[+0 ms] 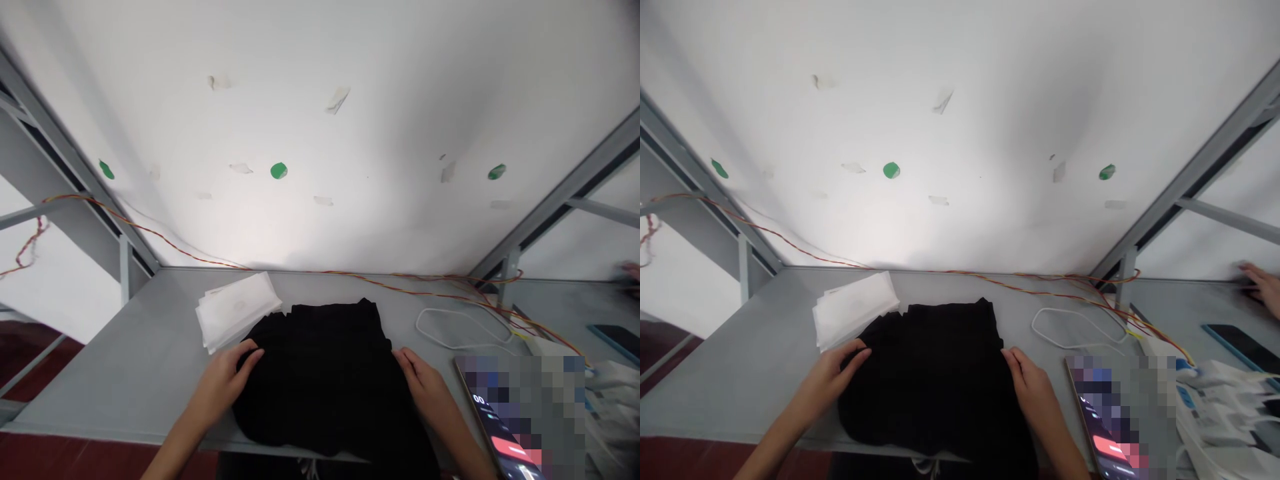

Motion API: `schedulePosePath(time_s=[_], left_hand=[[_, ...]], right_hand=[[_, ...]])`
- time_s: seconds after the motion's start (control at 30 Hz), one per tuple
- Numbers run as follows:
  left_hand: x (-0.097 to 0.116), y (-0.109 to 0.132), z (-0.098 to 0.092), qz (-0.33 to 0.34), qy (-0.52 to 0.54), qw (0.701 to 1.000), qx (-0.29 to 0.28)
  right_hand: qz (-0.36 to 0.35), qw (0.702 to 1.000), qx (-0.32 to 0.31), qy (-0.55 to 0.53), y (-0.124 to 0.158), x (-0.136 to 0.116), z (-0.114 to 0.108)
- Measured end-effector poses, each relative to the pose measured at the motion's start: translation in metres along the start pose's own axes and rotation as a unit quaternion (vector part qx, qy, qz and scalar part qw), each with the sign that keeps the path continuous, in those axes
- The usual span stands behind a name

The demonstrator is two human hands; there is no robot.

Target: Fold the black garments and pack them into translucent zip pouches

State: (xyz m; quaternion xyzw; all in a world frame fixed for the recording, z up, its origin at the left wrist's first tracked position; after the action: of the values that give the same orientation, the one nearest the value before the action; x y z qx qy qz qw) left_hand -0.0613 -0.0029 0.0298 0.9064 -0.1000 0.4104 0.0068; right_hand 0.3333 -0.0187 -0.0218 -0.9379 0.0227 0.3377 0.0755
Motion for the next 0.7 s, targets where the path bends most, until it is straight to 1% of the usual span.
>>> schedulePosePath(time_s=[0.1, 0.13, 0.2, 0.27, 0.3, 0.33, 0.37, 0.43, 0.5, 0.57, 0.63, 0.7], left_hand=[[-0.015, 0.000, 0.006, -0.022, -0.070, 0.996, 0.056], [-0.017, 0.001, 0.006, -0.022, -0.094, 0.992, 0.078], [-0.017, 0.007, 0.002, 0.000, -0.124, 0.984, 0.131], [-0.014, 0.018, -0.007, 0.030, -0.127, 0.974, 0.187], [-0.015, 0.024, -0.012, 0.032, -0.119, 0.970, 0.209], [-0.017, 0.031, -0.017, 0.024, -0.107, 0.968, 0.224], [-0.021, 0.037, -0.020, 0.007, -0.094, 0.968, 0.234], [-0.029, 0.048, -0.023, -0.038, -0.071, 0.967, 0.240], [-0.037, 0.056, -0.020, -0.084, -0.060, 0.966, 0.238], [-0.042, 0.061, -0.016, -0.118, -0.058, 0.962, 0.237], [-0.043, 0.063, -0.013, -0.130, -0.064, 0.958, 0.248], [-0.039, 0.063, -0.013, -0.120, -0.075, 0.952, 0.270]], right_hand=[[-0.004, 0.998, 0.006, 0.058, -0.003, -0.004, 0.003], [-0.006, 0.996, 0.024, 0.085, -0.003, -0.007, 0.000], [-0.027, 0.985, 0.101, 0.140, 0.003, -0.019, -0.015], [-0.070, 0.965, 0.188, 0.171, 0.017, -0.037, -0.031], [-0.094, 0.958, 0.211, 0.169, 0.025, -0.046, -0.034], [-0.119, 0.957, 0.213, 0.158, 0.032, -0.054, -0.033], [-0.143, 0.960, 0.194, 0.142, 0.037, -0.060, -0.027], [-0.188, 0.967, 0.132, 0.109, 0.044, -0.072, -0.007], [-0.224, 0.967, 0.072, 0.101, 0.047, -0.084, 0.017], [-0.242, 0.963, 0.031, 0.112, 0.047, -0.100, 0.037], [-0.246, 0.961, -0.005, 0.129, 0.045, -0.120, 0.056], [-0.235, 0.960, -0.045, 0.146, 0.041, -0.144, 0.074]])
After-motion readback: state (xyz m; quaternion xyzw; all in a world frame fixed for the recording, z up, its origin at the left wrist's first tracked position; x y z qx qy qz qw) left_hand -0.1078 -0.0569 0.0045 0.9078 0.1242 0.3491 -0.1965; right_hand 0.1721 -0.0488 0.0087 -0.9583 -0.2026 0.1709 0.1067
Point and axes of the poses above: each hand's wrist, its own y-axis away from the middle knuckle, its own z-axis out of the palm, x = y × z, the point moved 9 cm from there along -y, towards the middle knuckle, and after that the axes turned 10 degrees about y, right-handed, at the moved point
